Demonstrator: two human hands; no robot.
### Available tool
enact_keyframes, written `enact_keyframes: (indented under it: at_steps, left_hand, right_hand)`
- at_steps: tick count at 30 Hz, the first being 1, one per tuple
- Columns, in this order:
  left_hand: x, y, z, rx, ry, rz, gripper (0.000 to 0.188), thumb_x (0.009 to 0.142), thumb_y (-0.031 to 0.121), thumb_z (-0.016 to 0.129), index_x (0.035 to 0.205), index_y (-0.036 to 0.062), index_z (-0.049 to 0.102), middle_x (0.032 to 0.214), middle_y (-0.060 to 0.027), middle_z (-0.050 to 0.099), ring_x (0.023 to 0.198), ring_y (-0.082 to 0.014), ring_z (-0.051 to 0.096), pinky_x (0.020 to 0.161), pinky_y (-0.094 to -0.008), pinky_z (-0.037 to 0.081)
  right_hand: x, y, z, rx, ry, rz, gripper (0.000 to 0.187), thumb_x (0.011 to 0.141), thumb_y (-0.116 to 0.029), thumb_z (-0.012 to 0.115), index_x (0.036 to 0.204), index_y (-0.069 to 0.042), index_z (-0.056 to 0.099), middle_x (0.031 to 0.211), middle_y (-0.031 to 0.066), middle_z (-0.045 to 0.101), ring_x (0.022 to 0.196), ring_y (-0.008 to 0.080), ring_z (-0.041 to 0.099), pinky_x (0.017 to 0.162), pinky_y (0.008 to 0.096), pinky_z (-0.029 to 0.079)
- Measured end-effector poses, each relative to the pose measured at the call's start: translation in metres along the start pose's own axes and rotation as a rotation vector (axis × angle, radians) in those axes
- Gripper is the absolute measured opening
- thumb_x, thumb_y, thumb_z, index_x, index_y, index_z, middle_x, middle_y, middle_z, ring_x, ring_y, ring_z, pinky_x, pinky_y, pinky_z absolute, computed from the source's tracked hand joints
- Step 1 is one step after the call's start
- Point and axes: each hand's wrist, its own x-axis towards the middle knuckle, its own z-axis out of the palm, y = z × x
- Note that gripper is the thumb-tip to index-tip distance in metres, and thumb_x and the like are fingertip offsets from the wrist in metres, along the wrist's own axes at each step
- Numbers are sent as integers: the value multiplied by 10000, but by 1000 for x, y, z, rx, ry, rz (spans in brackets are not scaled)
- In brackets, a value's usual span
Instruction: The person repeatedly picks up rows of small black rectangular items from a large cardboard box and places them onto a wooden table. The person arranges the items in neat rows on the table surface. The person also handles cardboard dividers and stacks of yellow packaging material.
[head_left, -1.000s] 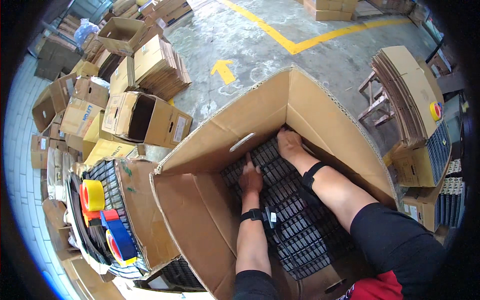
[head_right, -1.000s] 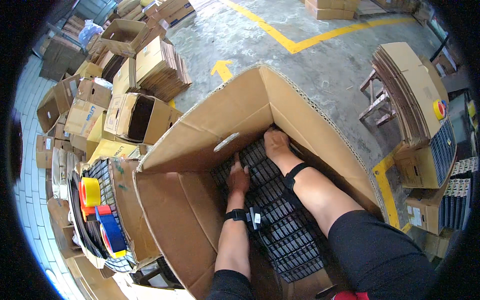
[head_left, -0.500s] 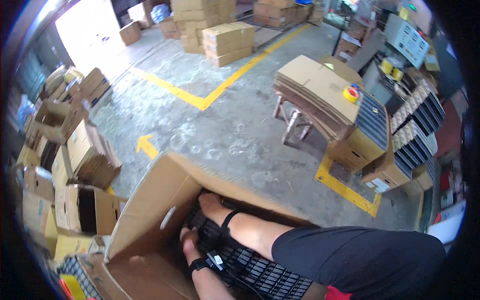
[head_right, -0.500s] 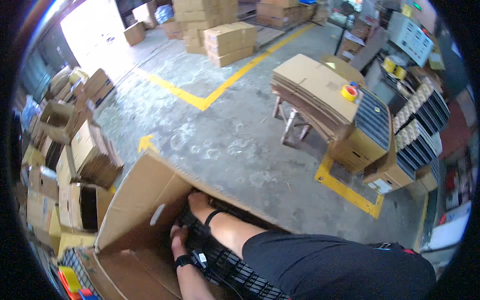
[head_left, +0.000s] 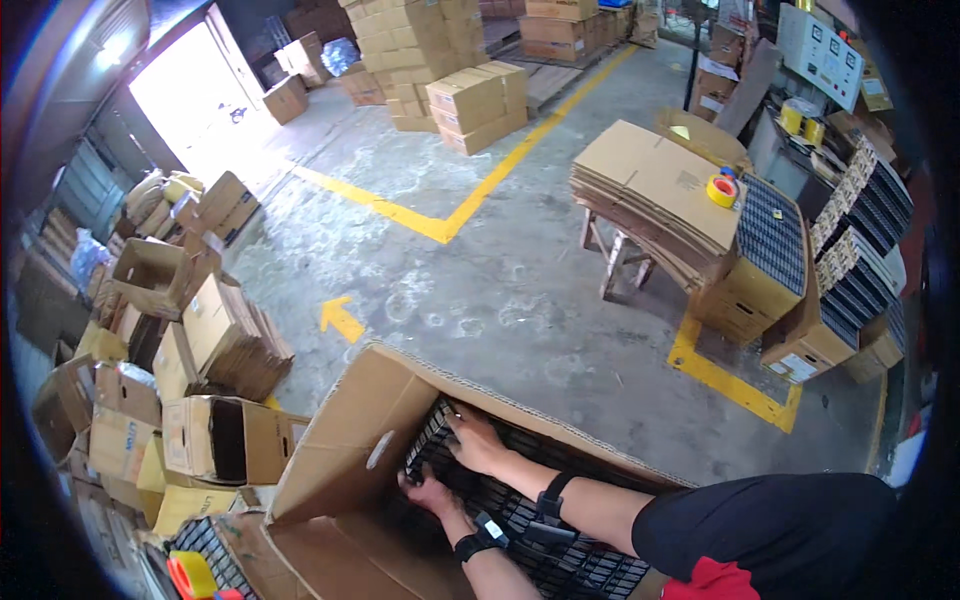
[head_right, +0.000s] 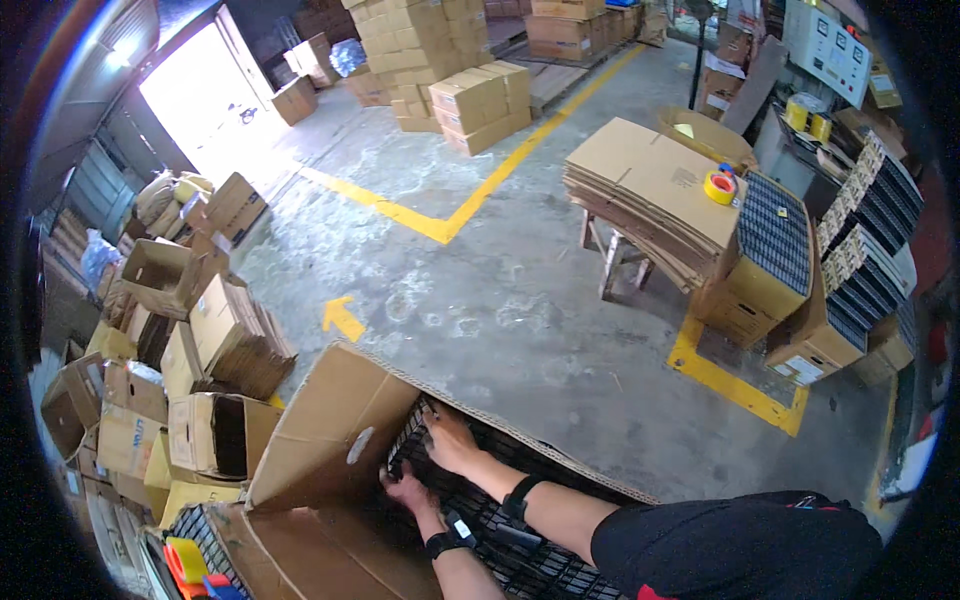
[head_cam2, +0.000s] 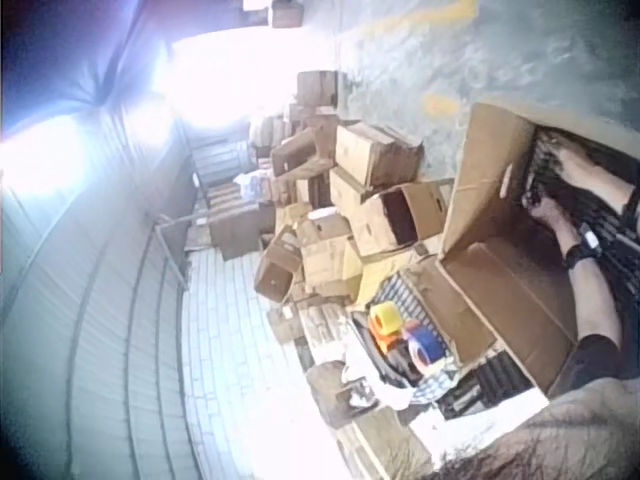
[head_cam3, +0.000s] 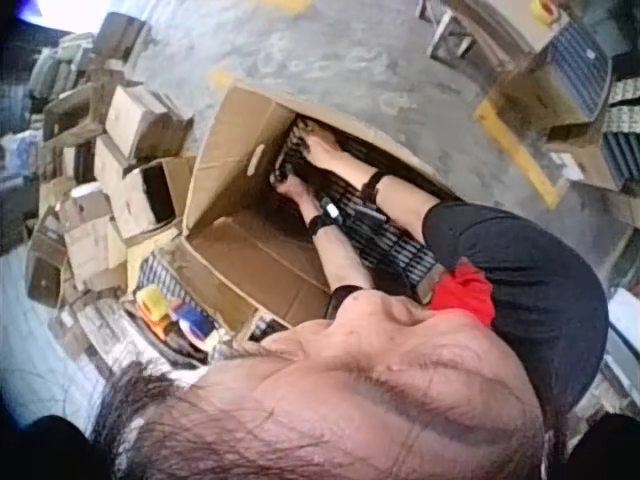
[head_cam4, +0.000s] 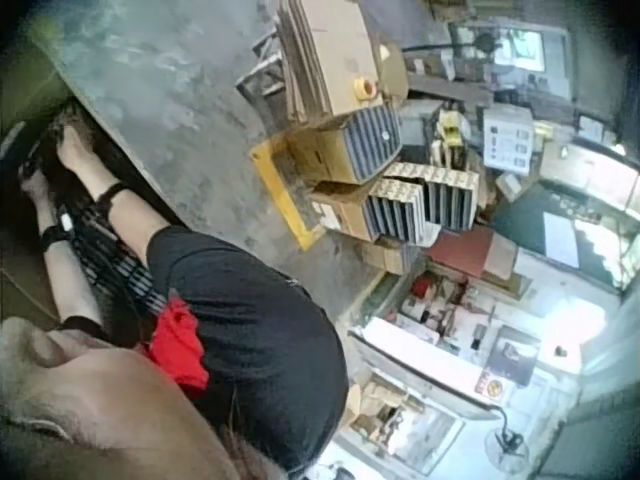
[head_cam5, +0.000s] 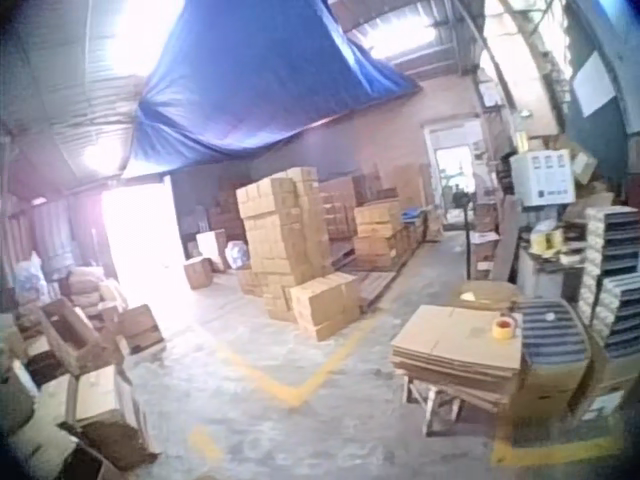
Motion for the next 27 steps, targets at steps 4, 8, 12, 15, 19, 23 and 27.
enact_keyframes:
  at_steps: [4,8,12,15,19,23,27]
  left_hand:
    - [-42,85,0,-60,131,-143,428,819,27,606,1206,-63,445,1142,-162,539,988,-256,533,873,-371,439]
    - [-59,137,-25,-416,118,-117,370,851,72,581,1173,-64,460,1123,-163,542,949,-241,554,815,-367,469]
    - [-74,221,-49,-511,51,46,306,849,107,594,1105,-32,500,1012,-117,576,881,-203,572,733,-336,502]
    - [-99,286,-84,-513,92,140,320,836,125,615,1113,6,509,1003,-95,581,854,-184,582,690,-292,497]
    - [-169,369,-145,-542,302,216,382,817,160,635,1160,51,505,1035,-82,593,916,-172,581,718,-288,482]
    - [-254,410,-211,-718,424,443,360,838,21,592,1185,-10,502,1052,-61,590,927,-127,559,838,-259,441]
    - [-398,394,-325,-254,752,543,421,879,103,569,1256,-48,458,1071,-40,565,941,-92,517,837,-220,407]
  right_hand:
    - [-12,-45,-40,70,132,-177,520,696,-52,620,1201,-53,499,1230,171,485,1155,345,449,982,421,351]
    - [-21,-111,-89,241,280,-392,491,668,-3,637,1137,-63,507,1104,127,554,1072,290,504,928,410,366]
    - [-32,-159,-146,491,313,-518,360,665,-19,702,1004,-66,592,997,115,558,1085,310,516,919,394,415]
    - [-57,-212,-183,626,281,-687,349,689,-43,709,1024,-67,614,972,109,559,1104,300,509,914,376,427]
    - [-116,-283,-222,628,278,-971,300,685,-138,740,955,-42,649,962,109,587,920,281,540,858,363,438]
    - [-219,-327,-247,411,235,-905,368,867,-270,585,1130,-13,559,1130,135,573,1065,263,547,926,315,406]
    - [-343,-334,-220,888,-244,-992,375,868,-188,565,1160,45,532,1126,133,561,1035,230,533,922,328,396]
